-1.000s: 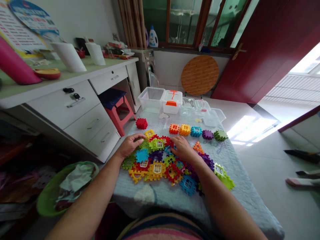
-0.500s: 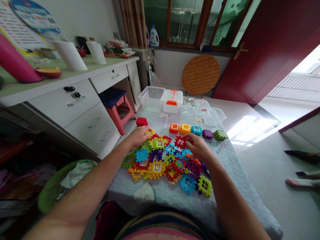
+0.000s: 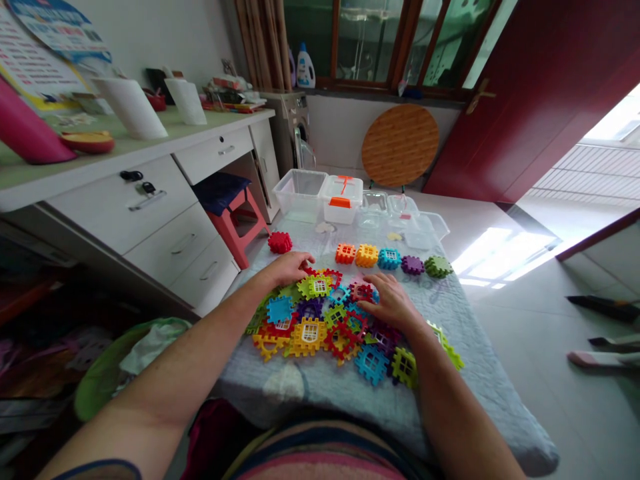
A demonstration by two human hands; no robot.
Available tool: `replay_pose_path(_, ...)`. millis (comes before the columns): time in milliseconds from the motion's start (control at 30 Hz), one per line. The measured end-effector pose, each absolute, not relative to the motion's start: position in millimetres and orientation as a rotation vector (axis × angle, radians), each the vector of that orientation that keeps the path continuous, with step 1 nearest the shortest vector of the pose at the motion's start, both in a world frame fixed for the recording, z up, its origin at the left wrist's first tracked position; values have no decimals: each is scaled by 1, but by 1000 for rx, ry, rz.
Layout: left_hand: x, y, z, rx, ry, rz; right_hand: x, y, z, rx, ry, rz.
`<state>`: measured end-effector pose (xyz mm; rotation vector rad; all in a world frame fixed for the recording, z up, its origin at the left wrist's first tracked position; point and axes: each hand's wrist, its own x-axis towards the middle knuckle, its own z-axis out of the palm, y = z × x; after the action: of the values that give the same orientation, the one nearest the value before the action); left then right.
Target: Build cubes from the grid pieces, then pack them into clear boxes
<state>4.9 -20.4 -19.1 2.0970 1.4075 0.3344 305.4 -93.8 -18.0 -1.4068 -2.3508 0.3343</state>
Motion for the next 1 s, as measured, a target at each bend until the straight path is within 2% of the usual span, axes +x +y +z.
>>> replay_pose_path(200,4,-20,-1,1960,1301,508,308,-93,-19,-1381,-2385,398)
replay_pose_path(433,30,-64,31,2441,1478,763,305,-95,-19,-1308,-2265,470)
replay_pose_path(667,50,-96,19,2705,1267,226,301,-96,-17,-1313,-2268,526)
replay_pose_path(1000,47,-80,24,2669,1171,0,299,-97,-17,-1279,-2348,500)
